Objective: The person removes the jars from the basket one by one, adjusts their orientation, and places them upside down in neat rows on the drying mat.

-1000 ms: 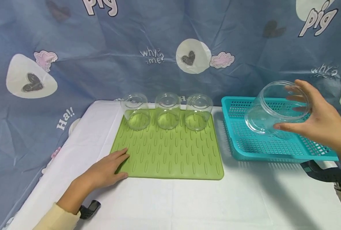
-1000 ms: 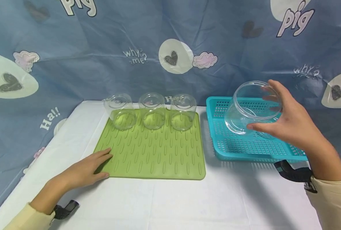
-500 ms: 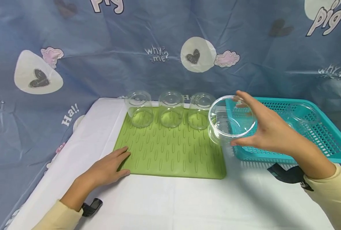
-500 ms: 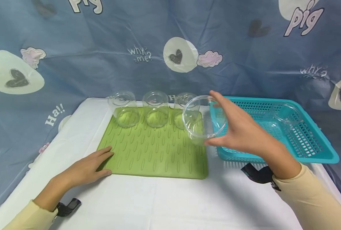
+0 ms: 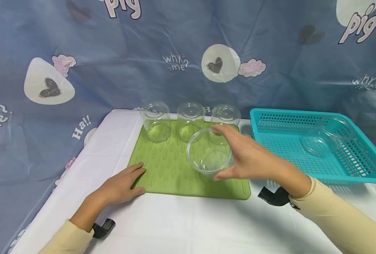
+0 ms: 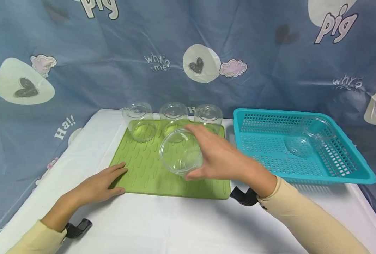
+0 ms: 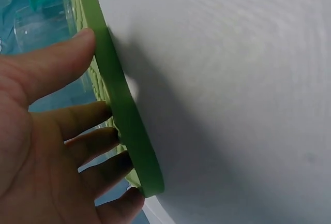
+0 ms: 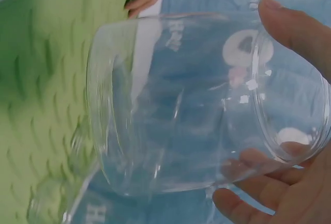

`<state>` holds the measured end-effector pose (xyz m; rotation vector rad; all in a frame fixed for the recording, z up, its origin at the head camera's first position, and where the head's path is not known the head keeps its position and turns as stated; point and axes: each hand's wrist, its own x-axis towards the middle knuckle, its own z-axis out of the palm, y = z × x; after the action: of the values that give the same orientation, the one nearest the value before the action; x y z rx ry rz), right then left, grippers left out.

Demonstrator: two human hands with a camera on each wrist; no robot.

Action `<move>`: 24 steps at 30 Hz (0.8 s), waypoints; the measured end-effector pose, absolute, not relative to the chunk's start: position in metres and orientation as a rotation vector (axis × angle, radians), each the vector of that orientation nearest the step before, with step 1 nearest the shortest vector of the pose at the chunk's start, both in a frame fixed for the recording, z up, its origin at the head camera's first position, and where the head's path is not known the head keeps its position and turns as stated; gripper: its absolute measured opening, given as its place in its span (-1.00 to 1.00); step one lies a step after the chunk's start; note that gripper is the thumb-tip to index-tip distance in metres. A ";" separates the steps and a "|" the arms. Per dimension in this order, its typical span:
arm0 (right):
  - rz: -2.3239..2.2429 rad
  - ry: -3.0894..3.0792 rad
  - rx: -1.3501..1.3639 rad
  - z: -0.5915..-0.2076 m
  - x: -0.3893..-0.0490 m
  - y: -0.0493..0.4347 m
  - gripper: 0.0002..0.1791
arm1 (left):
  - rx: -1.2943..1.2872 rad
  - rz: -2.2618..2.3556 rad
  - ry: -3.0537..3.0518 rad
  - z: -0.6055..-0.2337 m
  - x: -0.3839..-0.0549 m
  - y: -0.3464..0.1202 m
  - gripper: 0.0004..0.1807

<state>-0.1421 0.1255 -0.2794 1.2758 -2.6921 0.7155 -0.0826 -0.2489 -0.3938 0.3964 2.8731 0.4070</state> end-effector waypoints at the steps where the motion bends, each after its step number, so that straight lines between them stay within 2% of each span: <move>1: 0.740 -2.683 1.281 -0.282 -0.141 0.123 0.33 | 0.394 0.415 2.868 -0.395 -0.082 -0.248 -0.24; 11: 0.841 -2.726 1.275 -0.305 -0.136 0.104 0.37 | 0.368 0.421 2.861 -0.397 -0.081 -0.246 -0.24; 24: 0.816 -2.644 1.215 -0.310 -0.135 0.106 0.35 | 0.422 0.446 2.872 -0.391 -0.079 -0.250 -0.30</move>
<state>-0.1354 0.1065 -0.3096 1.2152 -2.6440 0.8164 -0.0792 -0.2500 -0.3908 0.4223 2.8717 0.4461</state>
